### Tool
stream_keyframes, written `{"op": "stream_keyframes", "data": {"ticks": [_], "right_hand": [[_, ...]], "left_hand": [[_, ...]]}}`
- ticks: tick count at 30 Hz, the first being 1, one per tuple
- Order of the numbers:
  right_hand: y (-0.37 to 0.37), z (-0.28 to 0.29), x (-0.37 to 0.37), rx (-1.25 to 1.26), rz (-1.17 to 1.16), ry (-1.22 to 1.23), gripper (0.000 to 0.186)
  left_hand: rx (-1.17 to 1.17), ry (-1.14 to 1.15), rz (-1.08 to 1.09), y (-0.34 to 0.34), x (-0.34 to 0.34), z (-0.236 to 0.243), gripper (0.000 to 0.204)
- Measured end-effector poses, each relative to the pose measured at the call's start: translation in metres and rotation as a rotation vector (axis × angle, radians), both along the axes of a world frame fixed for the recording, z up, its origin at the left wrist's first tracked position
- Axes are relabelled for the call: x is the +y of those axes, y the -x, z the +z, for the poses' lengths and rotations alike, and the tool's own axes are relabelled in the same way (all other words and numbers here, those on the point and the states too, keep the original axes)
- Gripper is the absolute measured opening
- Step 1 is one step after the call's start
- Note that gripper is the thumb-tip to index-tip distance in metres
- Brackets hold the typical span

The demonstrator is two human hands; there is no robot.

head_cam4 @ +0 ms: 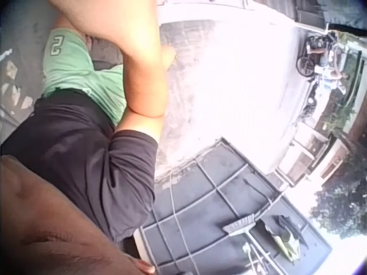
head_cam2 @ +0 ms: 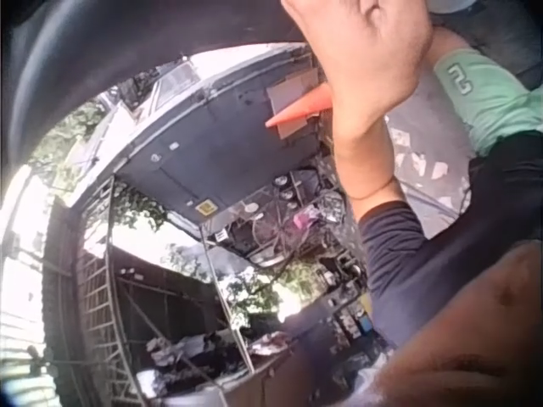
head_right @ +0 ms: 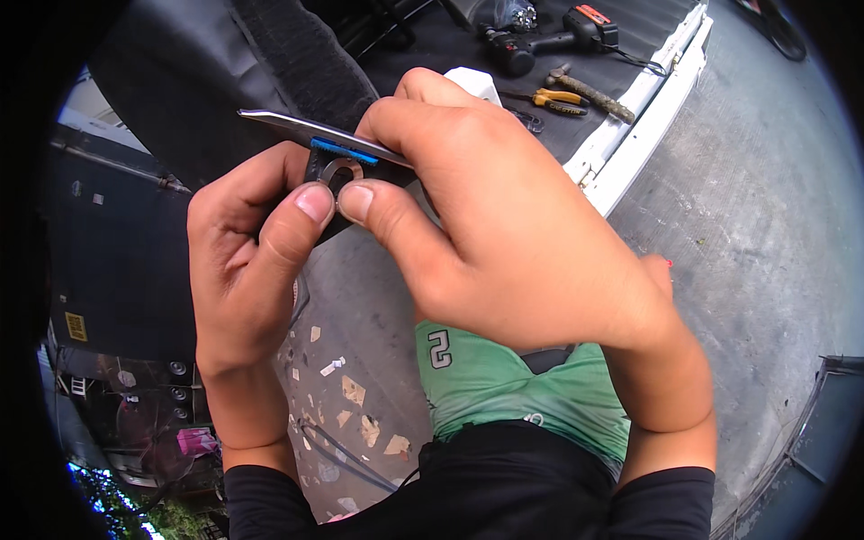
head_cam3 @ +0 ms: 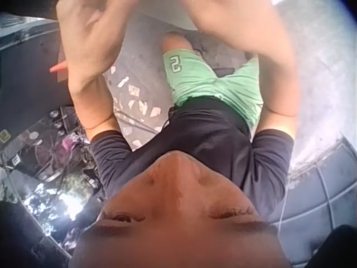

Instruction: Repairing a canvas cover by installing new metal grommets using a hammer and a punch tool.

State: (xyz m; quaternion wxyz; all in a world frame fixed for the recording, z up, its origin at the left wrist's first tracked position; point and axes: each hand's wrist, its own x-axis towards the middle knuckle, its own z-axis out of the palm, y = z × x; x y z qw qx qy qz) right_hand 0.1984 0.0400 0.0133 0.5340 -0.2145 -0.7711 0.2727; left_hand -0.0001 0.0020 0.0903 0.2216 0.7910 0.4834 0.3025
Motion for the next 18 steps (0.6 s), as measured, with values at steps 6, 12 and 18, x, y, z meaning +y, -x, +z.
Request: {"op": "stream_keyframes", "data": {"ticks": [6, 12, 18], "right_hand": [[0.006, -0.002, -0.002, 0.07, -0.006, -0.004, 0.016], [0.005, 0.0, -0.006, 0.042, 0.029, 0.033, 0.015], [0.004, -0.001, -0.003, 0.022, 0.018, 0.014, 0.016]], "left_hand": [[-0.183, -0.037, -0.034, -0.005, -0.001, -0.005, 0.027], [-0.276, -0.033, -0.079, 0.002, 0.003, -0.017, 0.027], [-0.2, -0.098, -0.177, 0.011, 0.006, -0.012, 0.024]]}}
